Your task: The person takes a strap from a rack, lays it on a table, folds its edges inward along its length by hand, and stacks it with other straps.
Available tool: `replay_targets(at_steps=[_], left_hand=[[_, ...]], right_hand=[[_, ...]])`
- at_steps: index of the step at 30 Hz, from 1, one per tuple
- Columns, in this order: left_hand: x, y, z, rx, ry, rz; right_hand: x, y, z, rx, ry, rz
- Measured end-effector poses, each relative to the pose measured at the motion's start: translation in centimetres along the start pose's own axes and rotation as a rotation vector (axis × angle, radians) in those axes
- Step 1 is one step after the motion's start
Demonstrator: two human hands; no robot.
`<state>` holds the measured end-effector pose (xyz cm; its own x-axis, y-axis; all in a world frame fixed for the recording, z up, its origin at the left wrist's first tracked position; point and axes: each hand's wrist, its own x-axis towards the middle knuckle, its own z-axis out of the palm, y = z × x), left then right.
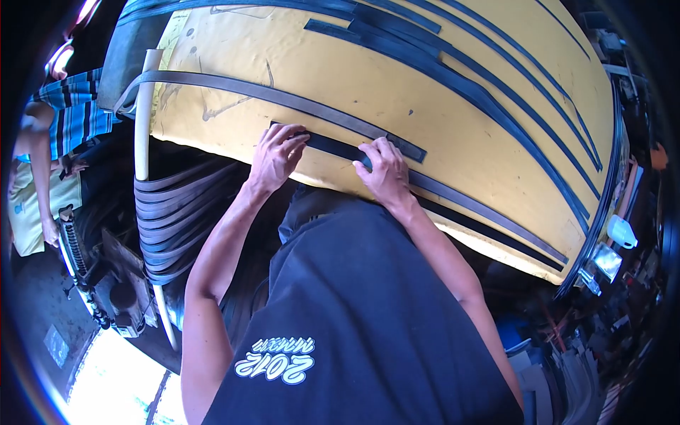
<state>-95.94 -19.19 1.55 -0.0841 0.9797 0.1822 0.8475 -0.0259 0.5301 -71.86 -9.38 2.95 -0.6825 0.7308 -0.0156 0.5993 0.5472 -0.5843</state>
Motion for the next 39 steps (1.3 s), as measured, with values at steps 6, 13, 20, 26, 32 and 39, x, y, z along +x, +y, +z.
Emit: replay_targets(at_steps=[6, 13, 20, 26, 32, 39], left_hand=[[0.2, 0.0, -1.1, 0.051, -0.103, 0.022], [0.6, 0.5, -1.4, 0.096, -0.159, 0.068], [0.6, 0.8, -0.3, 0.066, -0.13, 0.107], [0.6, 1.9, -0.1, 0.09, -0.134, 0.09], [1.0, 3.4, 1.5, 0.02, -0.133, 0.169], [0.9, 3.2, 1.9, 0.015, -0.117, 0.167]], right_hand=[[0.8, -0.8, 1.0, 0.025, -0.008, -0.032], [1.2, -1.1, 1.3, 0.024, -0.019, -0.079], [0.4, -0.4, 0.7, 0.04, 0.012, -0.095], [-1.6, 1.5, -0.6, 0.053, 0.03, -0.073], [-1.5, 1.6, -0.4, 0.073, 0.017, -0.05], [-1.4, 1.6, -0.8, 0.094, 0.002, -0.059]])
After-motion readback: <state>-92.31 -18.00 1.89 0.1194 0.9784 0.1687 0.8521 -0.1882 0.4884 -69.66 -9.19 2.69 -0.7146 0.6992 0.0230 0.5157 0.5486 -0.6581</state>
